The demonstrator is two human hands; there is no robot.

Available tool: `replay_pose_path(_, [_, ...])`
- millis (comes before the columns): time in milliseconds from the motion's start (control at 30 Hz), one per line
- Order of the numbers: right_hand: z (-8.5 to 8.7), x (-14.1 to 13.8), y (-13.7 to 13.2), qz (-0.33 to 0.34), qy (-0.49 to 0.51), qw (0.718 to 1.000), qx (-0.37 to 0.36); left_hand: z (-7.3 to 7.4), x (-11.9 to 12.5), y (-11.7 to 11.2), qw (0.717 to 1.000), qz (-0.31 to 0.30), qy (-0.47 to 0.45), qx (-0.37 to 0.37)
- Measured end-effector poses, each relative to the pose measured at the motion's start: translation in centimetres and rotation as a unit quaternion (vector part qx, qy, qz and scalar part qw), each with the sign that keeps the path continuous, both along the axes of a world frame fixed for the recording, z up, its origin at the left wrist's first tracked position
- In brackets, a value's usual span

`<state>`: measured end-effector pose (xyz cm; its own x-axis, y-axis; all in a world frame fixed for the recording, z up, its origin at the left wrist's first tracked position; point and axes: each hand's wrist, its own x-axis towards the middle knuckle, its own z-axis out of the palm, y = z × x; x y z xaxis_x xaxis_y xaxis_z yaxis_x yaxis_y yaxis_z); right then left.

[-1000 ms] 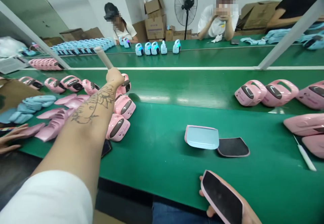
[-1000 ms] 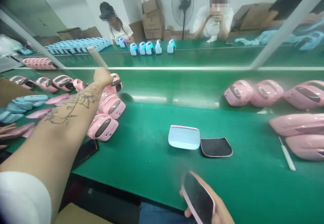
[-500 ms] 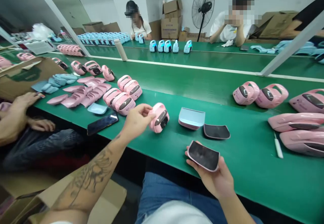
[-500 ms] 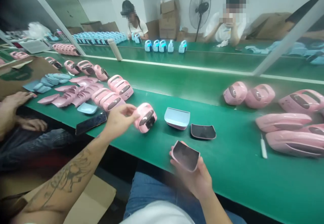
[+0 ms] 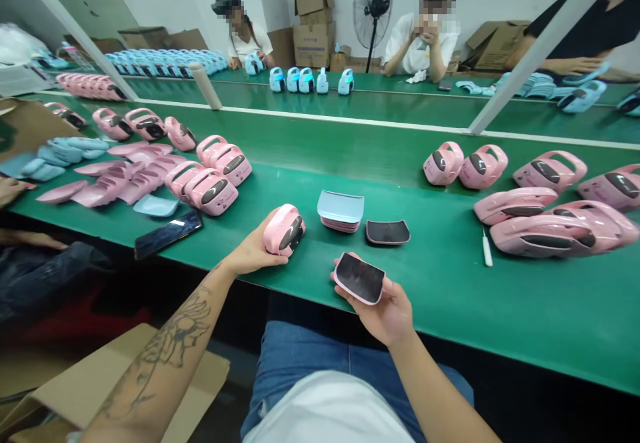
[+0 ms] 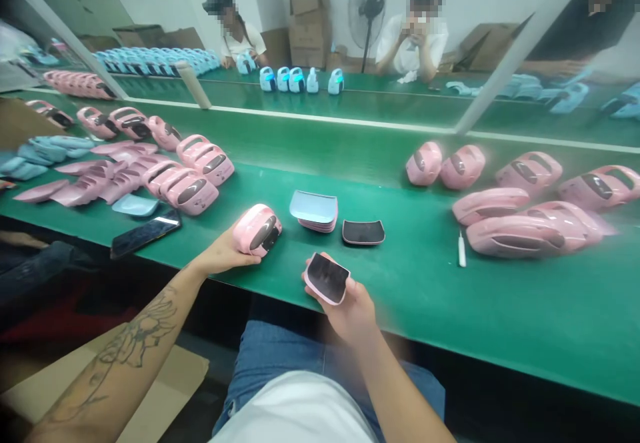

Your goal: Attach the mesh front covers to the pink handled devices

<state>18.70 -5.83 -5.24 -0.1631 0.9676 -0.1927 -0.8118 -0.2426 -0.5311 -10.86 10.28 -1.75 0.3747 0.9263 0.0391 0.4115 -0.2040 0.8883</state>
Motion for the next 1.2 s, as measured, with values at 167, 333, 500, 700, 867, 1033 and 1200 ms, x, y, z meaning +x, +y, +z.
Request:
replay_pose_path(167, [-0.1, 0.2, -0.4, -0.033, -0.106, 0.994, 0.012, -1.1, 3.4, -2.4, 0.983, 0.071, -0.162, -0.047])
replay_pose_path(333, [1.2, 0.1, -1.6, -0.044, -0.396, 0.915, 0.062, -0.4, 8.1, -9.4, 0.932, 0.012, -0.343, -0.121])
replay_pose_path(500, [2.4, 0.1, -1.9, -0.034, -0.535, 0.842, 0.066, -0.7, 10.9, -13.3, 0.905, -0.024, -0.378, -0.195])
replay_pose_path(700, [1.6, 0.0, -1.7, -0.037, -0.572, 0.816, 0.073, -0.2, 11.7, -13.9, 0.897, -0.029, -0.386, -0.213])
replay_pose_path(867, [0.7, -0.7, -1.8, -0.053, -0.564, 0.821, 0.077, -0.6, 12.0, -14.5, 0.9, -0.013, -0.377, -0.216])
replay_pose_path(1033, [0.6, -1.1, -2.3, -0.043, -0.553, 0.83, 0.067, -1.8, 12.2, -15.1, 0.908, 0.027, -0.361, -0.21])
replay_pose_path(1200, [1.3, 0.4, -3.1, 0.016, -0.608, 0.78, 0.147, -2.1, 12.0, -14.5, 0.899, 0.061, -0.38, -0.208])
